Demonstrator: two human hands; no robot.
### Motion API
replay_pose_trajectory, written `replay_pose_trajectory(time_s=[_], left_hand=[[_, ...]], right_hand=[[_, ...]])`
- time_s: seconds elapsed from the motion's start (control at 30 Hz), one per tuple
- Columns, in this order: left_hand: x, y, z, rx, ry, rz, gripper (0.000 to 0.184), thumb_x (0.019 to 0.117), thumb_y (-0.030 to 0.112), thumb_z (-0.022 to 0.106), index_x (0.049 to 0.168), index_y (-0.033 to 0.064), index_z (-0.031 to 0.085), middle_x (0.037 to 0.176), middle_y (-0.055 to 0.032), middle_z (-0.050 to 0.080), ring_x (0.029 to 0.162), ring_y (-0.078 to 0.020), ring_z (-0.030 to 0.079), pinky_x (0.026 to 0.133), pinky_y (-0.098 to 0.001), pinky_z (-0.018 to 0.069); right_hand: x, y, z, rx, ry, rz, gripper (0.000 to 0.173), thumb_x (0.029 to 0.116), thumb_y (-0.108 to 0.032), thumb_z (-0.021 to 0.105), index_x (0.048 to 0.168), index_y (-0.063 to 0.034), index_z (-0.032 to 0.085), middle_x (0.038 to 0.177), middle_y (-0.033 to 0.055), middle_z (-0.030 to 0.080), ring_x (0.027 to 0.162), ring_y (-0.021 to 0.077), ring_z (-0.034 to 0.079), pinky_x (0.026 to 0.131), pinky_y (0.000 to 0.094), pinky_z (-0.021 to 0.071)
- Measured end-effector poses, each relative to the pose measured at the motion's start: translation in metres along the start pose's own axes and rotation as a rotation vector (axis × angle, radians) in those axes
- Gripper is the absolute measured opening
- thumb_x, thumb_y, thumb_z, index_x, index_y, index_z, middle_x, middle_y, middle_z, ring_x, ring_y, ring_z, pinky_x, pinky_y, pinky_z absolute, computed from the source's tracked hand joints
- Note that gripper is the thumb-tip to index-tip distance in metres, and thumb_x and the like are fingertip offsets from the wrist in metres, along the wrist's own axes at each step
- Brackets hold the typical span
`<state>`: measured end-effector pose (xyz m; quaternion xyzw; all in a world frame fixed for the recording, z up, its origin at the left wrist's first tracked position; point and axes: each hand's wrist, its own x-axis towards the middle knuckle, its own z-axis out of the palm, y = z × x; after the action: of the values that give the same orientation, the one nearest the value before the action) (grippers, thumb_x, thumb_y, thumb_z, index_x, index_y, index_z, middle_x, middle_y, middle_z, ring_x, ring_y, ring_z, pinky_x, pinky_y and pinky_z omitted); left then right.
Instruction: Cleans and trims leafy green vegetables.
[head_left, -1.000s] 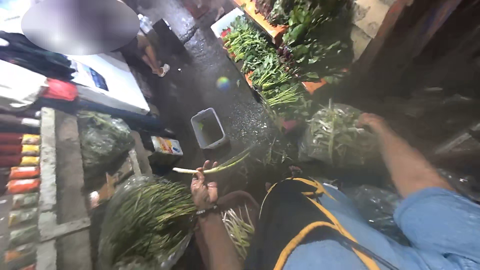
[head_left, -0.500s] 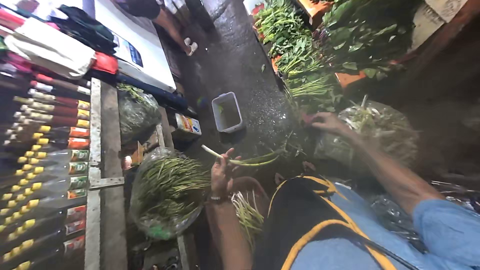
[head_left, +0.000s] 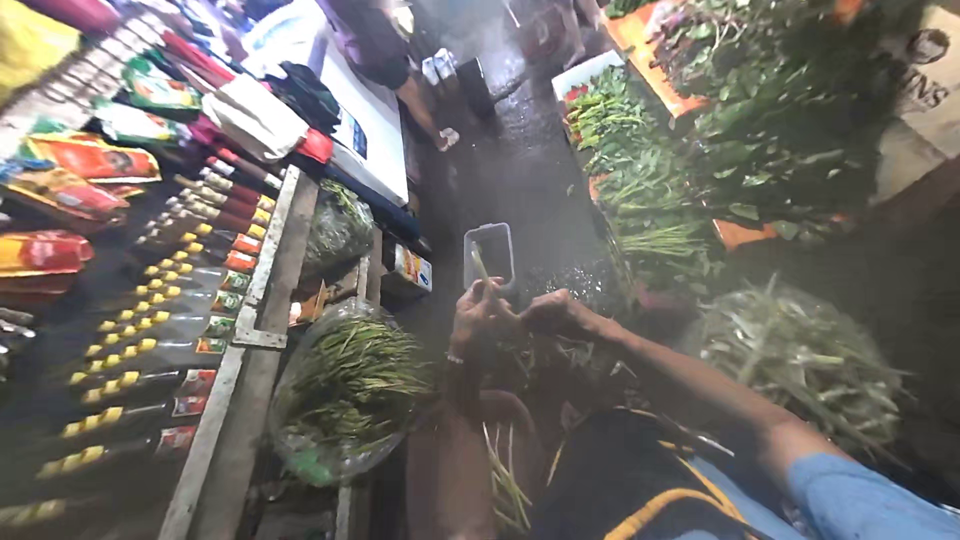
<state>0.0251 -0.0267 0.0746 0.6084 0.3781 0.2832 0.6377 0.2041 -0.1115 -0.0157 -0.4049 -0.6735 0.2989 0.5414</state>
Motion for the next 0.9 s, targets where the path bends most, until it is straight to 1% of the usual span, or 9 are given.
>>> replay_pose_trajectory(time_s=[0.17,0.3,0.4,0.47,0.53,0.6,0.7,0.8,0.9], left_hand=[[0.012,-0.002,0.002,-0.03,-0.058,-0.018,0.022,0.1067,0.009,0.044,0.117,0.0029,0.062,0.104,-0.0052,0.068,0.077,-0.0108,0.066,0.069,-0.0272,0.0575],[0.02,-0.002,0.005,0.0,-0.12,-0.014,0.024,0.1076,0.011,0.045,0.119,0.001,0.063,0.097,-0.0047,0.068,0.072,-0.0088,0.063,0.067,-0.0247,0.056],[0.028,-0.005,0.009,-0.024,-0.126,-0.039,0.023,0.1079,0.013,0.046,0.117,0.0021,0.064,0.097,-0.0038,0.066,0.075,-0.009,0.063,0.07,-0.0254,0.0556],[0.035,-0.011,0.012,-0.077,-0.121,-0.072,0.022,0.1086,0.015,0.046,0.115,0.0032,0.064,0.098,-0.0038,0.066,0.078,-0.0103,0.063,0.072,-0.0268,0.0558],[0.04,-0.018,0.016,-0.108,-0.124,-0.083,0.027,0.1099,0.02,0.043,0.117,0.005,0.064,0.101,-0.0042,0.068,0.079,-0.0101,0.064,0.069,-0.0264,0.0545],[0.04,-0.021,0.022,-0.109,-0.117,-0.096,0.03,0.1112,0.023,0.039,0.12,0.0069,0.062,0.097,-0.0026,0.067,0.074,-0.0076,0.061,0.063,-0.0238,0.0518],[0.038,-0.026,0.029,-0.067,-0.131,-0.106,0.029,0.1117,0.021,0.038,0.125,0.0054,0.058,0.106,-0.0067,0.066,0.075,-0.0109,0.064,0.063,-0.0271,0.0543],[0.038,-0.037,0.034,-0.045,-0.136,-0.055,0.029,0.1123,0.02,0.035,0.123,0.0013,0.055,0.097,-0.0051,0.064,0.07,-0.0074,0.061,0.059,-0.0238,0.0523],[0.04,-0.048,0.034,-0.129,-0.137,-0.039,0.031,0.1123,0.019,0.033,0.122,-0.0009,0.055,0.095,-0.0049,0.062,0.069,-0.0081,0.06,0.063,-0.0252,0.0538]], right_hand=[[0.001,-0.008,-0.008,-0.031,-0.005,0.073,0.017,0.0937,-0.003,0.064,0.103,0.0042,0.076,0.095,0.0128,0.076,0.089,0.0109,0.072,0.088,0.0287,0.0571],[0.004,-0.007,-0.015,-0.058,-0.046,0.064,0.016,0.0933,-0.003,0.064,0.101,0.0049,0.076,0.094,0.012,0.076,0.087,0.0091,0.071,0.086,0.0267,0.0571],[0.011,-0.012,-0.023,-0.15,-0.116,0.073,0.017,0.0954,-0.003,0.062,0.1,0.0066,0.075,0.093,0.0156,0.074,0.087,0.014,0.07,0.086,0.0297,0.0561],[0.018,-0.022,-0.027,-0.142,-0.148,0.183,0.018,0.0965,-0.004,0.061,0.103,0.009,0.072,0.096,0.016,0.073,0.087,0.0114,0.067,0.086,0.0275,0.0545],[0.023,-0.025,-0.029,-0.053,-0.174,0.328,0.022,0.0973,-0.008,0.059,0.109,0.0084,0.068,0.098,0.0114,0.071,0.086,0.0053,0.064,0.084,0.0244,0.0539],[0.027,-0.025,-0.028,0.031,-0.166,0.464,0.022,0.0992,-0.012,0.058,0.11,0.0058,0.066,0.095,0.0064,0.067,0.081,0.0033,0.062,0.079,0.0241,0.0533],[0.029,-0.022,-0.026,-0.022,-0.08,0.592,0.023,0.1014,-0.015,0.056,0.11,0.0048,0.065,0.093,0.0098,0.068,0.076,0.0101,0.065,0.074,0.0305,0.0575],[0.035,-0.027,-0.023,-0.042,0.017,0.67,0.024,0.1025,-0.012,0.053,0.114,0.0055,0.064,0.101,0.0136,0.067,0.081,0.0136,0.067,0.078,0.0335,0.0576],[0.039,-0.03,-0.022,0.044,0.105,0.738,0.019,0.1027,-0.013,0.055,0.109,0.0025,0.064,0.087,0.0057,0.062,0.066,0.0075,0.058,0.062,0.0257,0.0517]])
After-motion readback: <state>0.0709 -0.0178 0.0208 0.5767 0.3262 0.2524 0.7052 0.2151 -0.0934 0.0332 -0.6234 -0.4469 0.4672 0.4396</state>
